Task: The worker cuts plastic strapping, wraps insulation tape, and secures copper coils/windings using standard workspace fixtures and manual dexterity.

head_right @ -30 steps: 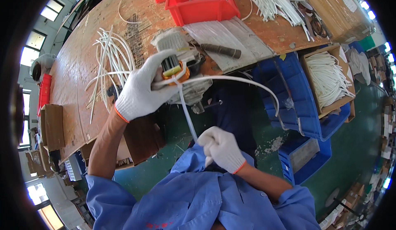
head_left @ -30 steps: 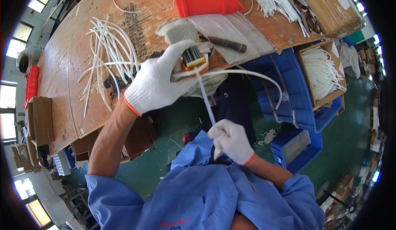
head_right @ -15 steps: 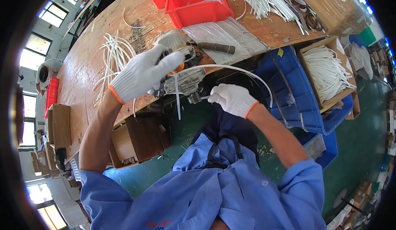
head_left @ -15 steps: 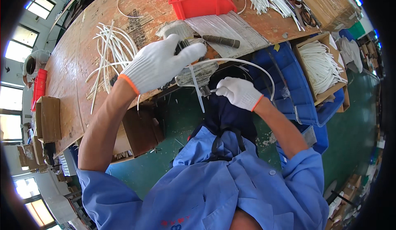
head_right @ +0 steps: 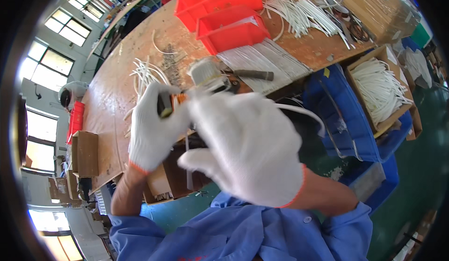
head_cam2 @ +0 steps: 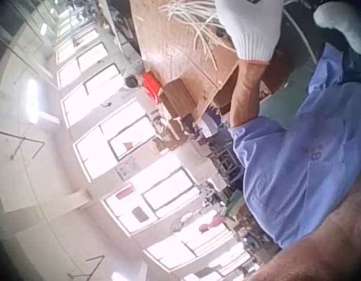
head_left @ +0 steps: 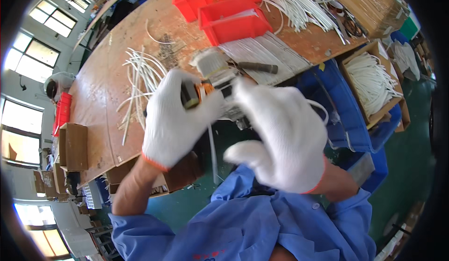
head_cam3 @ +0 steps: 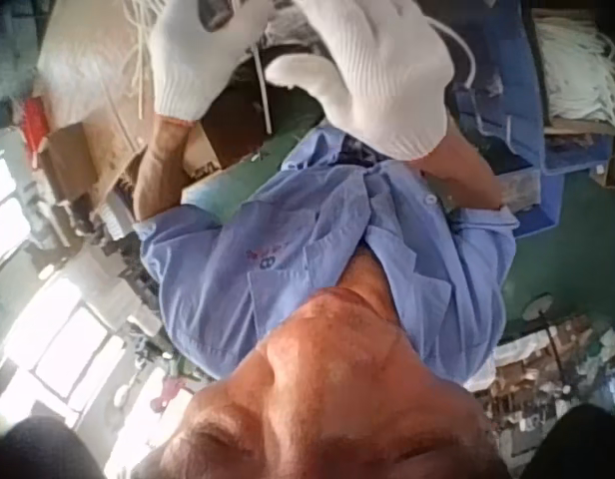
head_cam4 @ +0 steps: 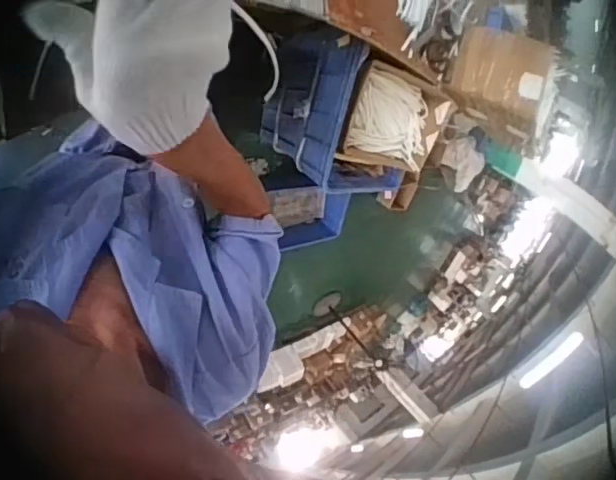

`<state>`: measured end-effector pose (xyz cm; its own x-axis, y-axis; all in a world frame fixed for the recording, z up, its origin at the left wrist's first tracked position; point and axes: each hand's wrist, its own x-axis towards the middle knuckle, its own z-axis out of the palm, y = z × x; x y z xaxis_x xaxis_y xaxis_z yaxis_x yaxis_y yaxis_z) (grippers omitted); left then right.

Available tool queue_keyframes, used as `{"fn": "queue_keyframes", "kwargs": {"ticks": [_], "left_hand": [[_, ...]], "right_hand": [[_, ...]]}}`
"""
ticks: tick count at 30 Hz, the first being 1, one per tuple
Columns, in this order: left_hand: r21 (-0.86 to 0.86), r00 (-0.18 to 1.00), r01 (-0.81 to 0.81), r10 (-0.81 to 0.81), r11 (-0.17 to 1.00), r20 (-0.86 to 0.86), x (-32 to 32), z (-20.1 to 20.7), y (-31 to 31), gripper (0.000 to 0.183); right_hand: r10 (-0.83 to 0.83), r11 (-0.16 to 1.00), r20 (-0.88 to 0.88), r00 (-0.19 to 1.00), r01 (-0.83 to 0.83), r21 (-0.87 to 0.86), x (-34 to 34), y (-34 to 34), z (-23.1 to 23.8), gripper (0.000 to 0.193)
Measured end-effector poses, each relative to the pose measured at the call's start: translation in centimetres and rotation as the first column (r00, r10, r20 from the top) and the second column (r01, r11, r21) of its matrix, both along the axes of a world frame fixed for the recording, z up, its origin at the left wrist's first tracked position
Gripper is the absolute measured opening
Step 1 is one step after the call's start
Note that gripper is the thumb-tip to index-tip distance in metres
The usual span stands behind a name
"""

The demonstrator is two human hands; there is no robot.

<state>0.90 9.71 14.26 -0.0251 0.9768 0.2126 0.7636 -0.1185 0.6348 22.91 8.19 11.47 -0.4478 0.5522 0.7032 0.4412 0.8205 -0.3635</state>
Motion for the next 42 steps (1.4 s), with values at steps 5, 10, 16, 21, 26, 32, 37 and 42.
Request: {"fn": "queue_keyframes", "kwargs": {"ticks": [5,10,16,21,26,32,37,42], "left_hand": [[0.299,0.969,0.172,-0.216,0.939,0.12,0.1,-1.6,-7.0,0.056],[0.092,0.676,0.178,-0.189,0.98,0.712,1.0,-4.7,-11.0,0.084],[0.161,0.673,0.308,-0.334,0.938,0.66,2.0,-7.5,-10.0,0.097],[0.156,0.475,0.385,-0.34,0.91,0.811,3.7,-9.0,-7.3,0.087],[0.032,0.547,0.354,-0.235,0.935,0.804,4.9,-9.3,-3.4,0.073],[0.307,0.365,0.296,-0.404,0.904,0.838,6.1,-10.0,-0.6,0.074],[0.384,0.451,0.365,-0.522,0.848,0.724,3.7,-10.5,-0.9,0.07],[0.368,0.393,0.344,-0.489,0.864,0.779,5.2,-12.0,-2.1,0.068]], "right_hand": [[0.169,0.874,0.002,0.986,-0.149,-0.463,0.0,-2.7,-2.1,0.073],[0.2,0.554,-0.43,0.88,-0.464,-0.692,-1.3,-5.4,-7.7,0.083],[0.177,0.286,-0.444,0.878,-0.477,-0.831,1.5,-6.3,-9.8,0.056],[0.026,0.138,-0.267,0.963,-0.268,-0.954,4.4,-5.3,-6.0,0.039],[0.001,0.473,-0.267,0.964,-0.235,-0.849,6.0,-4.1,-5.0,0.046],[-0.036,0.668,-0.348,0.937,-0.237,-0.706,3.7,-3.3,-6.6,0.053],[0.049,0.692,-0.234,0.971,-0.202,-0.693,3.7,-3.4,-8.7,0.051],[-0.147,0.7,-0.361,0.921,-0.161,-0.695,1.7,-4.9,-12.3,0.055]]}}
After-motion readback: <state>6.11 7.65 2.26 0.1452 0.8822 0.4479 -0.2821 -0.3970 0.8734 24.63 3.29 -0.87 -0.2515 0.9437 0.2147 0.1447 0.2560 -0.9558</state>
